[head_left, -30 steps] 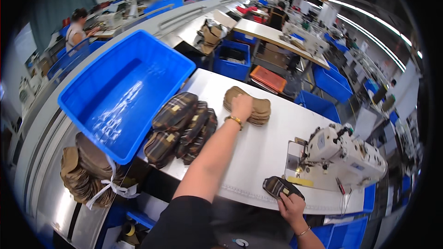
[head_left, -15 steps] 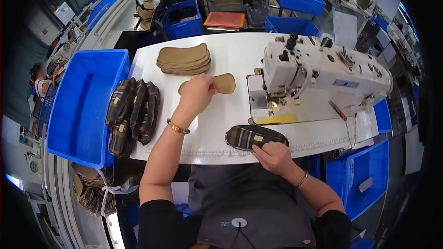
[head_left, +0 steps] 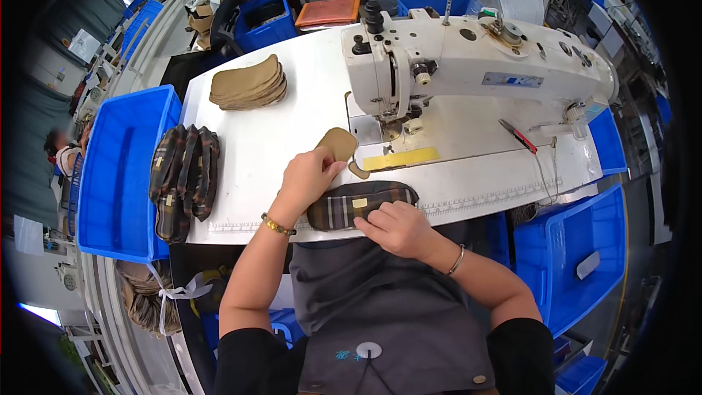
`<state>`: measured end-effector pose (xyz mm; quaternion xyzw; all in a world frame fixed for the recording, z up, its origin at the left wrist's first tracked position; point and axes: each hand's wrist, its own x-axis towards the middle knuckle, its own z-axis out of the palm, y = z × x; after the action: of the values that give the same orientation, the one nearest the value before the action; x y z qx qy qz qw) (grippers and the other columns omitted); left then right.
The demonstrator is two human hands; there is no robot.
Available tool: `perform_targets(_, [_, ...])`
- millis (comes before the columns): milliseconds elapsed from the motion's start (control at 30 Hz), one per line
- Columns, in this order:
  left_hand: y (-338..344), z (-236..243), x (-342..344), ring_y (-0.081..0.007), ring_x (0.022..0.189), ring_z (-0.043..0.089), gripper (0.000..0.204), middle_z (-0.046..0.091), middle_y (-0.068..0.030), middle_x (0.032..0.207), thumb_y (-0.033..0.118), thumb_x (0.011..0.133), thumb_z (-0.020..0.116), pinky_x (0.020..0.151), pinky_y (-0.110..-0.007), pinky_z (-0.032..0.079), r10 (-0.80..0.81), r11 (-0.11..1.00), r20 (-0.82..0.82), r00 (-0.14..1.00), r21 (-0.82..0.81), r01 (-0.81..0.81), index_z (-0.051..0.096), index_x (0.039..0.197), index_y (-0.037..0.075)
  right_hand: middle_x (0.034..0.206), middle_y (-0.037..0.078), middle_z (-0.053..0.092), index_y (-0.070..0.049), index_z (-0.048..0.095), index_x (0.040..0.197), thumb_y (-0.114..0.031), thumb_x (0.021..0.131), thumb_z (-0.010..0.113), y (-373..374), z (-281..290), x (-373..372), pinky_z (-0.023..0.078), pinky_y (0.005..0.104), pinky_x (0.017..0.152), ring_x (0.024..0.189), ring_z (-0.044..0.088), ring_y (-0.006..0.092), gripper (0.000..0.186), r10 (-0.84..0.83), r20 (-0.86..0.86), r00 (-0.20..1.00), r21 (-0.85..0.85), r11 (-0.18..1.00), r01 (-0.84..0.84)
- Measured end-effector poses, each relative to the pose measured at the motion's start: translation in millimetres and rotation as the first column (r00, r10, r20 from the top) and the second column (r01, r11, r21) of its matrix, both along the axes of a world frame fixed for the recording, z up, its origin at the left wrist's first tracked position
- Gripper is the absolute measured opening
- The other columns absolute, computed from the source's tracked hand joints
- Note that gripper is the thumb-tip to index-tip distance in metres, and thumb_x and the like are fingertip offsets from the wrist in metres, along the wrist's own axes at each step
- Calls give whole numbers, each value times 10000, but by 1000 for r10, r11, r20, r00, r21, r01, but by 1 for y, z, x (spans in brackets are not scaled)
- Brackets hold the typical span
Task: Sewing parts of a slipper or shoe together using an industrial sewing machine in a factory.
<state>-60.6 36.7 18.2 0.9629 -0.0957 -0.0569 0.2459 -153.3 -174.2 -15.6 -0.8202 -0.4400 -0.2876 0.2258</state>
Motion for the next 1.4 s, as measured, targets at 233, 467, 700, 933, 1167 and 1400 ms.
perform_targets(233, [1,6,5,-162,545,519,303,589,-65,609,305,882,720,545,-312,432,-80,993,-27,996,-89,77,664,824,13,912,25,608,-76,647,862,-118,739,645,-5,-1,3,505,372,896,884,613,201,130,177,-5,984,209,963,-172])
perform_targets(467, [-3,8,17,-148,579,570,380,632,-44,641,412,903,671,575,-302,454,-105,994,-228,968,-59,94,697,785,52,963,17,621,-101,644,817,-84,760,645,-16,0,5,417,467,1085,1054,614,209,59,296,-194,935,307,924,-229])
perform_targets(700, [-12,20,-3,-105,666,555,400,628,-25,700,343,986,580,652,-272,472,-75,892,-92,993,-451,25,685,860,-22,1096,50,642,-103,674,810,16,735,690,-27,5,17,390,510,1090,1171,586,266,141,470,-356,808,362,866,-345])
perform_targets(933, [3,36,-48,-74,706,589,251,677,-32,841,230,962,633,668,-231,482,-316,772,-519,794,-627,-103,666,956,-19,1225,152,594,-95,700,1013,46,752,681,-18,26,12,470,405,1006,1173,579,313,297,432,-485,761,565,819,-104])
perform_targets(1167, [11,-16,-88,-164,948,681,261,699,-87,1070,239,1012,549,846,-311,541,310,-29,-347,885,-934,-356,609,1108,4,1229,126,622,44,554,1273,-183,1043,427,-28,4,0,529,338,917,1099,615,178,346,890,-437,127,790,312,528])
perform_targets(1400, [28,-10,-148,-258,1074,654,892,635,-206,1220,579,812,723,969,-366,501,-350,-135,-326,878,-910,-391,510,1283,-148,1015,70,685,41,601,1185,-152,988,571,-39,18,-2,540,319,845,915,648,148,278,912,-409,-40,786,374,493])
